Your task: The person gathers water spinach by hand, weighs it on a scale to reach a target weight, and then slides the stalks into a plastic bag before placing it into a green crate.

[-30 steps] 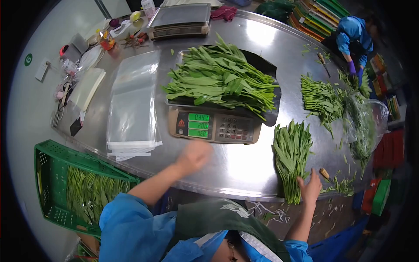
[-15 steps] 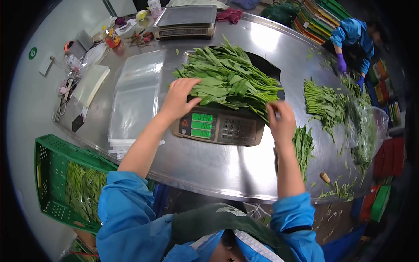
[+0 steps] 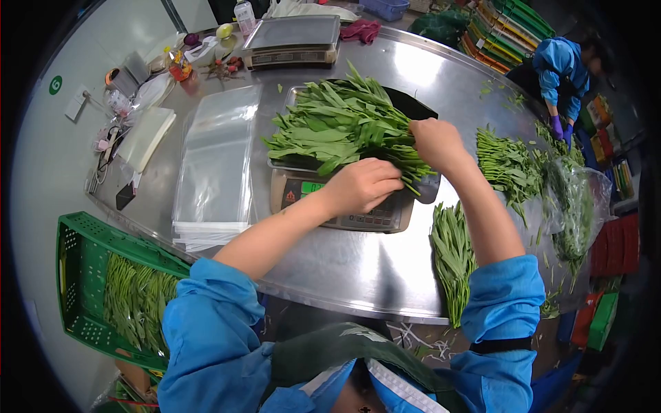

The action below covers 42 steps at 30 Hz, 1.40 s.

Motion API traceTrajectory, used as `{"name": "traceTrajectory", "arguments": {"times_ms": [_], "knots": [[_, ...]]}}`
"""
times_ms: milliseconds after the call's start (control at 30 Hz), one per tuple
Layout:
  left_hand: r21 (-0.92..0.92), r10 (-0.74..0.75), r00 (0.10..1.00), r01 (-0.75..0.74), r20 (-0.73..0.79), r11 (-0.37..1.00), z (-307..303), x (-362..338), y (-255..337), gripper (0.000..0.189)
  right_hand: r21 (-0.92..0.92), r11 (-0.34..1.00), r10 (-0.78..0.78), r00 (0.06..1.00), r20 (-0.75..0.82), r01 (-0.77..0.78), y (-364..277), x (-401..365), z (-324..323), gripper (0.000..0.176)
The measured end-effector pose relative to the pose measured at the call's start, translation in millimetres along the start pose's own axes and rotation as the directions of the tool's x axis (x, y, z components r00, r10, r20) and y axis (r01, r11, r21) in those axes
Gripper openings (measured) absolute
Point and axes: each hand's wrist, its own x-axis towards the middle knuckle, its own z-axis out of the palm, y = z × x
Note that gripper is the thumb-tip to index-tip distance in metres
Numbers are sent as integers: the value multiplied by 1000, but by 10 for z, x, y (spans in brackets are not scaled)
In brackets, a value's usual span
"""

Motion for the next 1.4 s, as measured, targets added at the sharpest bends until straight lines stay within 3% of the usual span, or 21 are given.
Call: {"name": "traceTrajectory", "arguments": {"times_ms": [33,167,200,400,467,500,533,600,667,767,800,867,967,1000,1067,1133,1200,1233,1300,1333,1400], "knots": [[23,-26,999,27,-41,999,67,69,18,24,-114,985,-128,992,-11,125,9,13,9,16],[88,-128,991,131,-36,987,175,171,23,32,-21,1000,-8,992,130,11,-25,18,-162,16],[93,-225,974,223,14,970,216,156,10,34,41,999,-31,997,68,28,27,23,-137,16],[89,-205,978,201,45,976,402,159,-6,44,343,939,-27,1000,-2,26,-3,-34,-219,21],[258,-364,930,342,43,904,564,123,-119,49,500,865,46,985,-165,43,-32,-159,-289,25],[248,-510,778,447,368,860,520,154,-147,54,551,832,128,945,-300,62,-71,-350,-402,26],[247,-508,781,445,364,861,477,159,-131,54,537,837,170,883,-437,105,-43,-591,-485,25],[215,-340,934,311,113,926,362,105,-6,52,559,824,310,751,-583,94,75,-1191,-464,23],[166,-257,966,257,-24,952,175,7,226,41,453,889,338,578,-743,63,263,-1774,-91,24],[32,-178,983,179,-47,983,-34,-396,460,26,528,763,619,657,-431,-373,442,-2840,837,25],[20,-194,981,194,-31,981,-67,-594,461,23,396,851,520,652,-551,-344,423,-3069,1163,25],[58,-338,940,341,-52,938,-177,-985,373,27,143,742,662,749,-5,-655,520,-3746,1811,29],[124,-515,806,566,-292,815,-468,-1151,81,32,32,655,734,646,209,-755,482,-3792,1683,36],[215,-503,798,583,-331,784,-600,-1093,-19,36,32,661,728,650,217,-750,441,-3739,1509,36],[308,-450,846,526,-287,792,-698,-936,-300,29,-42,707,700,706,-108,-706,301,-3390,1134,40],[387,-402,885,465,-237,796,-729,-948,-563,23,408,757,618,762,-193,-511,122,-2934,1038,42],[355,-490,863,423,121,834,-596,-1132,-810,20,849,365,452,870,197,-382,-161,-2380,1187,51],[414,-495,846,386,197,824,-700,-877,-545,22,967,154,246,956,160,-201,-204,-2127,1459,60],[325,-382,893,297,240,898,-514,-791,-179,26,884,-427,283,900,330,-190,-505,-1457,1258,62],[404,-547,752,401,367,822,-413,-599,207,28,728,-675,305,853,423,-120,-530,-1232,1279,61],[279,-443,776,349,449,895,-470,-260,537,26,459,-887,245,893,377,50,-513,-1041,1118,55]]}}
